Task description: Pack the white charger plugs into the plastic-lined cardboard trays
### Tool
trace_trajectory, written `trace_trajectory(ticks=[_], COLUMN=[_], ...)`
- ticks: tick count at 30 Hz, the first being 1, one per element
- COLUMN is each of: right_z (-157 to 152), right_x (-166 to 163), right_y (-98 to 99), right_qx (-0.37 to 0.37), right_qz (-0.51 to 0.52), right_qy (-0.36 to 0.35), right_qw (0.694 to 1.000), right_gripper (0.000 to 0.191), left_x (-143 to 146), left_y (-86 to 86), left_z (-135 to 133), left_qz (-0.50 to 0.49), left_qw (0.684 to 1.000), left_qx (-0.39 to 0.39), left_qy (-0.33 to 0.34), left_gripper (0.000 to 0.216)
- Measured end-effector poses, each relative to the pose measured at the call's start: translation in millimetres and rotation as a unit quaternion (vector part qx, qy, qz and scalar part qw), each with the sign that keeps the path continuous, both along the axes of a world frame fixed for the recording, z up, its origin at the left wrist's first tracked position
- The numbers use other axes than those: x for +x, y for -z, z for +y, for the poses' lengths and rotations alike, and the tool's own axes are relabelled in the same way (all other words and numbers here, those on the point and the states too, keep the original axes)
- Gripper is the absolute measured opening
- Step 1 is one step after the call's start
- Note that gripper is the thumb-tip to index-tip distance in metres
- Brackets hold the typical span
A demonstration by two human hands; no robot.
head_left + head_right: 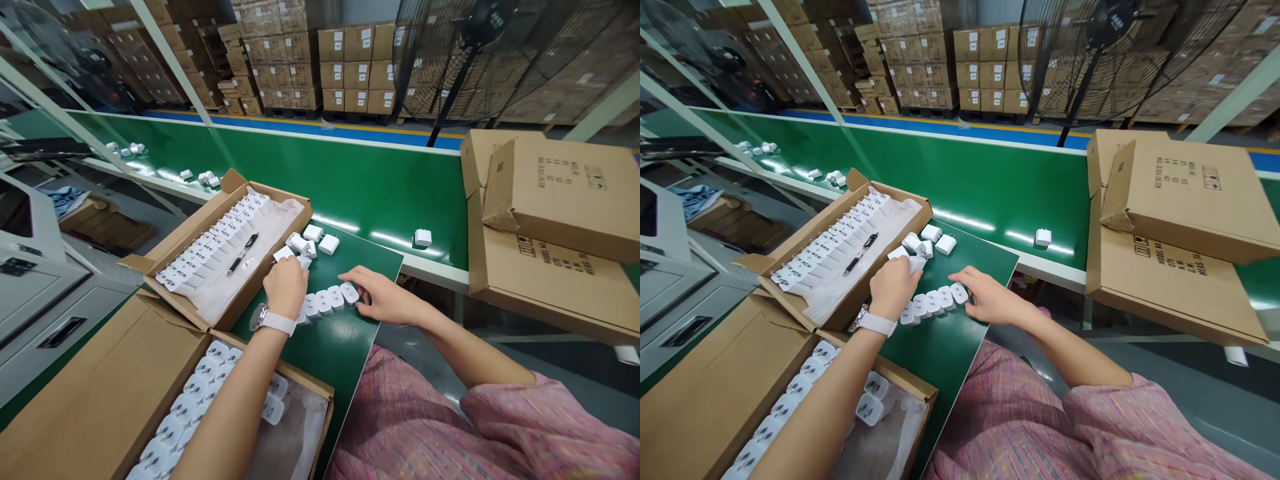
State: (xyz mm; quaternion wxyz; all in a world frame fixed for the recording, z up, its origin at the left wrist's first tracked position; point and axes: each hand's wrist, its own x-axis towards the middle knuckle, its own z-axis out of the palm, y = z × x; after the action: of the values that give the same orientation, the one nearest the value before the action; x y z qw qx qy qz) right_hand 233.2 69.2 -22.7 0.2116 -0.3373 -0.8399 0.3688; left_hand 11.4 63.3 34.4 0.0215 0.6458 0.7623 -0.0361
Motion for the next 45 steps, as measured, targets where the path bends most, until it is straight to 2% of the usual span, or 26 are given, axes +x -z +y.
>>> trace_trajectory(ticks=[1,2,3,4,5,6,7,9,11,13,14,16,18,20,22,24,26,29,31,35,38,40,41,42,45], right_z=[8,18,30,44,57,69,80,97,105,106,103,91,73,51,31,18,12,12,13,12,9,8,8,8,7], right_x=[5,14,26,40,56,73,89,116,134,139,138,128,109,83,56,31,13,3,3,5,3,0,-2,-3,-5], right_y=[1.6,5.4,11.5,19.7,29.5,40.5,51.9,72.5,84.5,84.1,79.4,63.5,44.2,27.6,17.2,12.9,12.3,12.4,12.3,14.0,17.0,18.7,19.4,19.9,21.0], right_qx=[-0.018,-0.027,-0.022,-0.004,0.020,0.041,0.046,0.018,-0.019,-0.017,0.002,0.042,0.036,-0.031,-0.096,-0.109,-0.071,-0.010,-0.008,-0.008,-0.005,-0.001,0.001,0.004,0.008], right_qz=[0.004,-0.001,-0.018,-0.046,-0.086,-0.132,-0.176,-0.238,-0.265,-0.260,-0.239,-0.162,-0.060,0.012,0.040,0.036,0.022,0.007,0.002,0.005,0.010,0.014,0.016,0.018,0.024], right_qy=[0.019,0.075,0.164,0.275,0.389,0.478,0.538,0.590,0.597,0.586,0.576,0.529,0.428,0.278,0.135,0.049,0.011,-0.017,-0.028,-0.021,-0.014,-0.011,-0.011,-0.010,-0.010], right_qw=[1.000,0.997,0.986,0.960,0.917,0.867,0.823,0.772,0.757,0.767,0.782,0.832,0.901,0.960,0.985,0.992,0.997,1.000,1.000,1.000,1.000,1.000,1.000,1.000,1.000], right_gripper=[0.064,0.064,0.059,0.054,0.051,0.054,0.061,0.070,0.067,0.058,0.055,0.052,0.051,0.048,0.040,0.040,0.047,0.045,0.038,0.040,0.042,0.042,0.042,0.042,0.042], left_x=[1,1,-1,-5,-11,-19,-27,-45,-61,-73,-78,-83,-84,-81,-76,-69,-64,-63,-65,-66,-54,-37,-27,-17,0], left_y=[1.9,2.9,2.9,2.0,0.3,-2.0,-4.7,-9.8,-12.3,-10.5,-8.2,-2.2,3.6,8.0,11.2,14.0,16.8,19.8,20.7,20.2,18.0,15.9,15.0,14.3,13.0], left_z=[3,4,3,1,-3,-9,-15,-29,-42,-52,-56,-61,-62,-62,-60,-58,-58,-58,-58,-58,-60,-61,-62,-62,-58], left_qz=[0.001,0.002,0.002,-0.001,-0.008,-0.019,-0.032,-0.059,-0.075,-0.080,-0.087,-0.110,-0.141,-0.161,-0.181,-0.191,-0.184,-0.177,-0.182,-0.168,-0.096,-0.056,-0.046,-0.039,-0.014], left_qw=[1.000,1.000,1.000,1.000,0.999,0.998,0.997,0.996,0.996,0.996,0.995,0.988,0.978,0.968,0.961,0.958,0.958,0.960,0.961,0.963,0.979,0.988,0.990,0.990,0.988], left_qx=[0.003,0.005,0.010,0.020,0.034,0.047,0.058,0.058,0.028,-0.017,-0.045,-0.094,-0.132,-0.157,-0.168,-0.161,-0.155,-0.147,-0.136,-0.139,-0.121,-0.093,-0.084,-0.082,-0.090], left_qy=[-0.001,-0.001,0.002,0.007,0.014,0.023,0.029,0.032,0.027,0.024,0.029,0.050,0.084,0.108,0.124,0.140,0.156,0.161,0.159,0.158,0.130,0.106,0.103,0.108,0.124], left_gripper=[0.029,0.029,0.029,0.031,0.032,0.033,0.035,0.037,0.038,0.037,0.036,0.036,0.037,0.041,0.050,0.052,0.041,0.028,0.031,0.035,0.060,0.083,0.087,0.084,0.054])
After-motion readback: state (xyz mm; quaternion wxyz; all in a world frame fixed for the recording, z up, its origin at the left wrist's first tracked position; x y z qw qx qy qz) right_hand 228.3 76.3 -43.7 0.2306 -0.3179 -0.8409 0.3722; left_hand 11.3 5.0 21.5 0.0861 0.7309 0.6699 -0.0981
